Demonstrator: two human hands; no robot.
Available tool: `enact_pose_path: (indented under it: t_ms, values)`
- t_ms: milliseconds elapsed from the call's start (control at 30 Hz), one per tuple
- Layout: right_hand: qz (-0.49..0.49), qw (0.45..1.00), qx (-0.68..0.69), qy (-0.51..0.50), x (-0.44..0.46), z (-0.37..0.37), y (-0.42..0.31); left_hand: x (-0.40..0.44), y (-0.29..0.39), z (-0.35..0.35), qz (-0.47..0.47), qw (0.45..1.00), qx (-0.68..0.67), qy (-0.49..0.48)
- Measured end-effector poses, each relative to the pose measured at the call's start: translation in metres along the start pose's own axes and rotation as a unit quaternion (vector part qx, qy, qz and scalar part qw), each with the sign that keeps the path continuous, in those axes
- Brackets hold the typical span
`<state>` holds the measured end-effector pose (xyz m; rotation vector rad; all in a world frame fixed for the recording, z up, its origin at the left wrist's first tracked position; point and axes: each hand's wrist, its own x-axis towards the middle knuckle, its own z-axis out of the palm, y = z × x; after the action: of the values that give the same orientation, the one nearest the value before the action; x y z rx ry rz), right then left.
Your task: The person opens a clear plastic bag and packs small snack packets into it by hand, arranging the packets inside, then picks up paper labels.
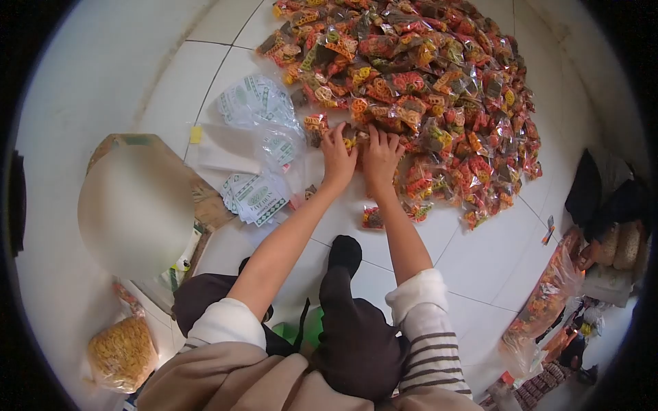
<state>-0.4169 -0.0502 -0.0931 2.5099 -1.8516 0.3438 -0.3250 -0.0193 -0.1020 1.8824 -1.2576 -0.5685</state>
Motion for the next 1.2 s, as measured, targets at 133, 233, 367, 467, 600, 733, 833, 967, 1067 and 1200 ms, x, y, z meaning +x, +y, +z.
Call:
enact_pose_path:
  t_ms: [133, 233, 367, 467, 600, 733, 833, 967, 1067, 1200]
  values:
    - [0.046, 0.967, 0.248, 0.038, 0.0, -0.018, -0.001, 0.003, 0.001, -0.007, -0.043, 0.981, -0.174, 0.075]
    - [0.089, 0.914, 0.394, 0.049, -0.012, -0.049, -0.013, -0.009, 0.025, -0.017, -0.277, 0.786, -0.549, 0.061]
    - [0.106, 0.861, 0.493, 0.065, -0.032, -0.099, -0.031, -0.027, 0.042, -0.056, -0.229, 0.606, -0.751, -0.128]
    - [0.038, 0.866, 0.486, 0.109, -0.038, -0.146, -0.048, -0.035, 0.085, -0.108, -0.233, 0.62, -0.739, -0.127]
    - [-0.09, 0.861, 0.479, 0.147, -0.041, -0.195, -0.078, -0.046, 0.116, -0.172, -0.155, 0.688, -0.701, -0.106]
    - [-0.231, 0.804, 0.532, 0.128, -0.04, -0.242, -0.12, -0.051, 0.142, -0.255, -0.043, 0.698, -0.707, -0.105]
    - [-0.29, 0.767, 0.559, 0.12, -0.039, -0.266, -0.162, -0.06, 0.149, -0.319, 0.009, 0.753, -0.651, -0.091]
    - [-0.32, 0.739, 0.585, 0.093, -0.043, -0.299, -0.219, -0.086, 0.143, -0.389, 0.102, 0.873, -0.477, -0.022]
    - [-0.299, 0.726, 0.617, 0.056, -0.061, -0.312, -0.265, -0.108, 0.124, -0.432, 0.177, 0.926, -0.316, 0.106]
    - [-0.25, 0.637, 0.715, -0.145, -0.082, -0.32, -0.312, -0.14, 0.085, -0.477, 0.273, 0.935, -0.13, 0.186]
